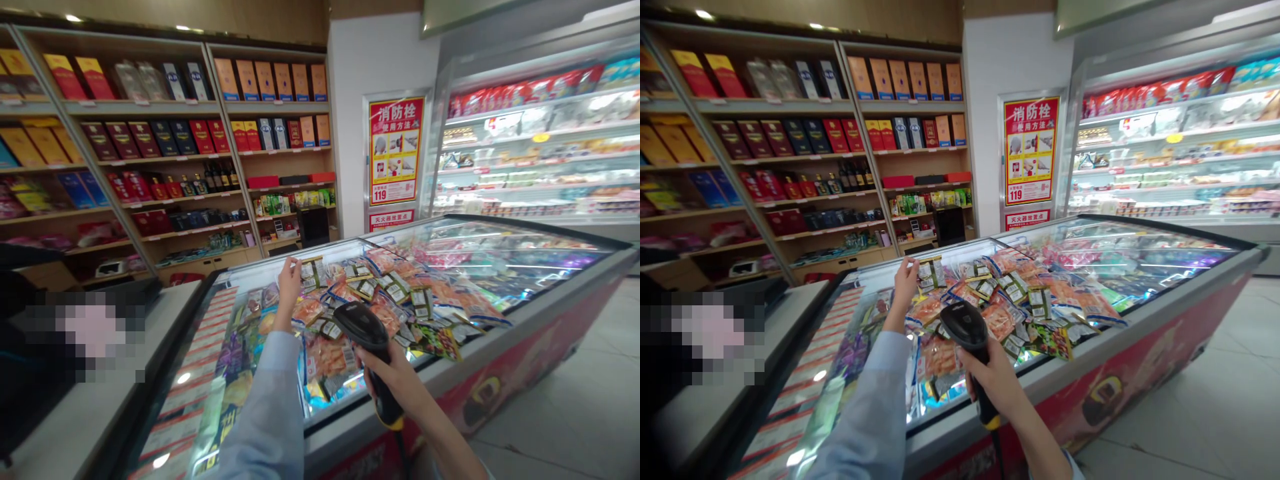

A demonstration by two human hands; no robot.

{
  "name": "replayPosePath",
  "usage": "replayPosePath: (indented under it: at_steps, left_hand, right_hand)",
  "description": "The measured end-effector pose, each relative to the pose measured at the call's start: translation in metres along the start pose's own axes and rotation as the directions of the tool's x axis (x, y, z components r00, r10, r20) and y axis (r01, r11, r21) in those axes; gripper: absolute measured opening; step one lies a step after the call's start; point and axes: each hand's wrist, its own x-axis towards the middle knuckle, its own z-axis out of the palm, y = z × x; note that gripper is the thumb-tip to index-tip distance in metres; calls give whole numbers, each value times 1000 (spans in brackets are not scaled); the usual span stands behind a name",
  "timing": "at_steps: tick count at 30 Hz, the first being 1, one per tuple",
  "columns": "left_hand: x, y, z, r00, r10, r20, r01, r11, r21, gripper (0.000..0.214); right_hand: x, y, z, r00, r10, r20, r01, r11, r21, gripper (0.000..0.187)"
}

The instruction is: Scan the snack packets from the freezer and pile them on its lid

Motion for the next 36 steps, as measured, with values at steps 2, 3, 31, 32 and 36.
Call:
replayPosePath:
  at_steps: [2,3,31,32,36]
  left_hand:
    - [1,0,-3,1000,-6,-1,6,1000,-2,26]
    - [3,-1,-6,1000,-10,-2,10,1000,-12,26]
    - [11,8,-29,978,36,-205,-17,995,97,26]
    - [10,10,-30,974,53,-220,-23,990,137,24]
    - [6,19,-34,943,121,-309,-30,958,284,22]
  right_hand:
    - [3,0,-3,1000,4,13,-4,1000,11,42]
    - [5,0,-5,1000,3,15,-3,1000,13,41]
    - [-7,-18,-13,974,-25,225,4,996,94,40]
    - [0,-20,-15,964,-42,262,12,993,116,38]
    - [48,-27,-31,891,-100,442,39,989,145,33]
